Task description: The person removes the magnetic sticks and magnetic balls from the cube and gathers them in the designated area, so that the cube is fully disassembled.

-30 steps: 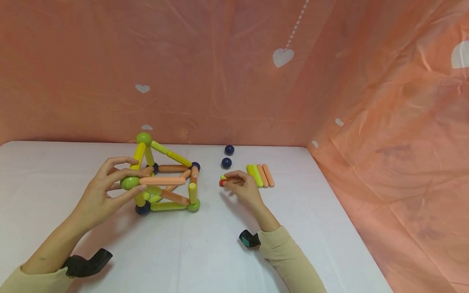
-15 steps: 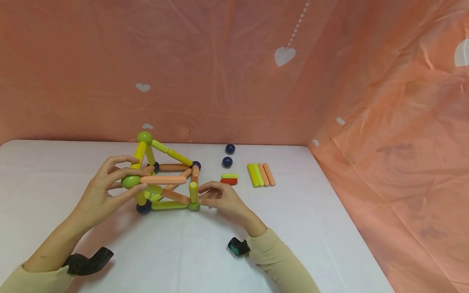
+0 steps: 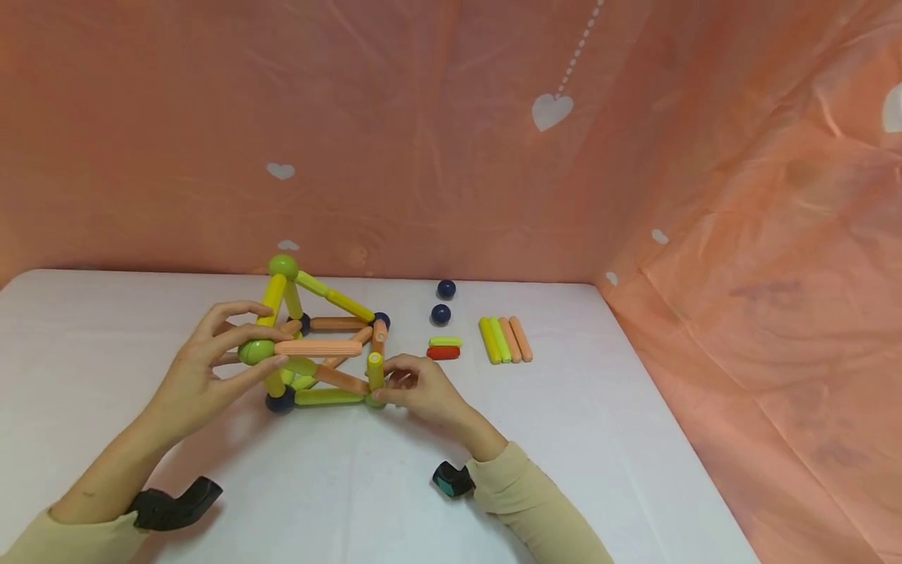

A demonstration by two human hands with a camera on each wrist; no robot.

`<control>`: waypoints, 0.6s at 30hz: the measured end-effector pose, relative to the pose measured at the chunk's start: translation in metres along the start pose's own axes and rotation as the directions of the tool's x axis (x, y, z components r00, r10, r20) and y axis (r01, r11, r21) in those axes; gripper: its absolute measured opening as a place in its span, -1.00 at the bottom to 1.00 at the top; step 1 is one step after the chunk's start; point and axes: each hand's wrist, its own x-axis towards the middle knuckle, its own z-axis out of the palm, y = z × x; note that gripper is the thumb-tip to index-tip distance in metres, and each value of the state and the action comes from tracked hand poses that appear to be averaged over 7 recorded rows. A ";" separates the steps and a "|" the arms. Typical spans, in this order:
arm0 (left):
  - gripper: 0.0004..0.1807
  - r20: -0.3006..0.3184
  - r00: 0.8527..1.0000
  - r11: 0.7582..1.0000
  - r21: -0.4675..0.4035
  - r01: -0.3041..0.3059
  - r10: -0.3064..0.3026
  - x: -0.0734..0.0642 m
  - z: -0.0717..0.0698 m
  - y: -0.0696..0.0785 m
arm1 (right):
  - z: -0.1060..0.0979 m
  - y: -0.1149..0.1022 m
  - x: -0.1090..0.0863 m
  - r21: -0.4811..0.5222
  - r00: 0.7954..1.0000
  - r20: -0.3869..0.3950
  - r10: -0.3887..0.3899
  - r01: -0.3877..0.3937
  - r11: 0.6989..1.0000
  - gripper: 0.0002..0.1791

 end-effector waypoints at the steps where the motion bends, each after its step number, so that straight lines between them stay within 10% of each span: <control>1: -0.68 0.000 1.000 1.000 0.000 -0.001 0.001 0.000 0.000 0.000 | 0.000 0.000 0.000 -0.014 1.000 -0.002 -0.012 0.012 1.000 -0.76; 10: -0.69 -0.003 1.000 1.000 0.019 0.005 -0.005 0.000 0.000 0.002 | 0.003 0.003 -0.003 -0.099 0.989 -0.035 -0.143 0.139 0.985 -0.75; 18: -0.69 0.000 1.000 1.000 0.016 0.012 -0.012 0.000 0.000 0.003 | -0.001 -0.001 -0.006 -0.108 0.993 -0.111 -0.047 0.035 0.994 -0.74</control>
